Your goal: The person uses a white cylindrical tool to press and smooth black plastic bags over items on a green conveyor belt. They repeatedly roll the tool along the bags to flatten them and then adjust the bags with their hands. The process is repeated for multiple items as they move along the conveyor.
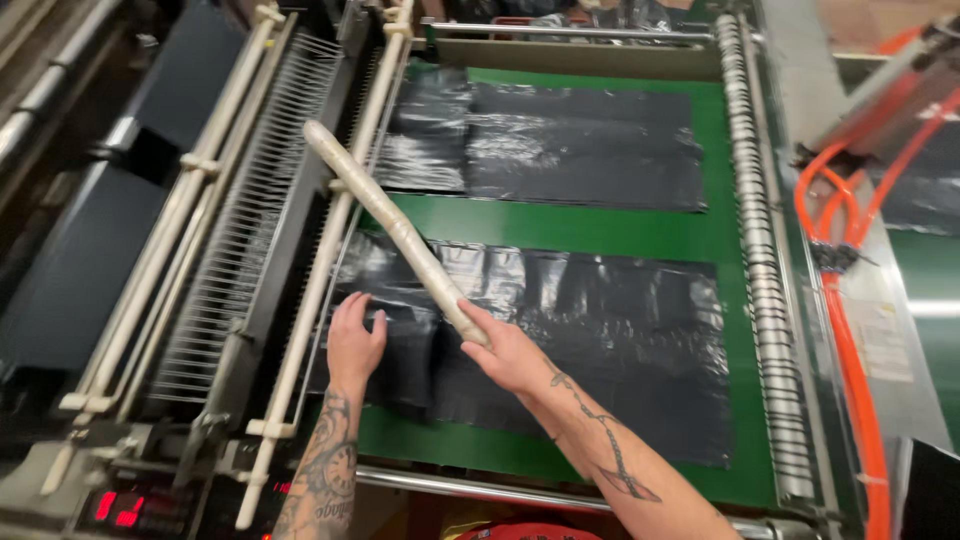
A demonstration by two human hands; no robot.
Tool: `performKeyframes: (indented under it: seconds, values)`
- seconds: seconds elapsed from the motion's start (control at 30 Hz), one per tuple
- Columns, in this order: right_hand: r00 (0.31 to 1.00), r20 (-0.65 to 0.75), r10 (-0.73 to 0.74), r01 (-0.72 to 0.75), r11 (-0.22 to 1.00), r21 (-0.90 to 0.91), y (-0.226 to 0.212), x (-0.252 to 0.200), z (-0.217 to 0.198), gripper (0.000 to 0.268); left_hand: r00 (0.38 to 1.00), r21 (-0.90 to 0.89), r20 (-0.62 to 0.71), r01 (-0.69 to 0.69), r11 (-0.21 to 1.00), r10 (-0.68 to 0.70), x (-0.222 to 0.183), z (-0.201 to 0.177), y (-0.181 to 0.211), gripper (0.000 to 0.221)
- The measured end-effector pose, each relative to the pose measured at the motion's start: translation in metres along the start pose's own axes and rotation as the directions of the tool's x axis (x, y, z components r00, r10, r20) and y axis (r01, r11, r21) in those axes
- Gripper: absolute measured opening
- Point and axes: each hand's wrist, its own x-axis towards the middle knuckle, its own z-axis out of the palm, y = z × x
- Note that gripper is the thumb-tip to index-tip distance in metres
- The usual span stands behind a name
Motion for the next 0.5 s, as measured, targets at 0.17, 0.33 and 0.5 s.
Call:
performKeyframes:
  seconds: [0.17,0.33,0.5]
  values:
    - [0.938,-0.171,0.3,-0.259,0.939,0.228,0.002,-0.008,-0.019,0.065,0.994,-0.013,-0.105,-0.037,0.999,0.036,0.016,0.11,0.054,0.034]
    - [0.704,-0.409,0.581,-0.511,0.814,0.278,0.07,-0.048,-0.08,0.064,0.907,-0.306,0.414,0.057,0.95,0.079,-0.036,0.174,0.249,0.052]
    - [0.619,-0.608,0.498,-0.63,0.776,-0.006,0.096,-0.108,-0.135,0.063,0.461,-0.427,0.855,0.369,0.826,0.236,-0.107,0.21,0.362,0.078]
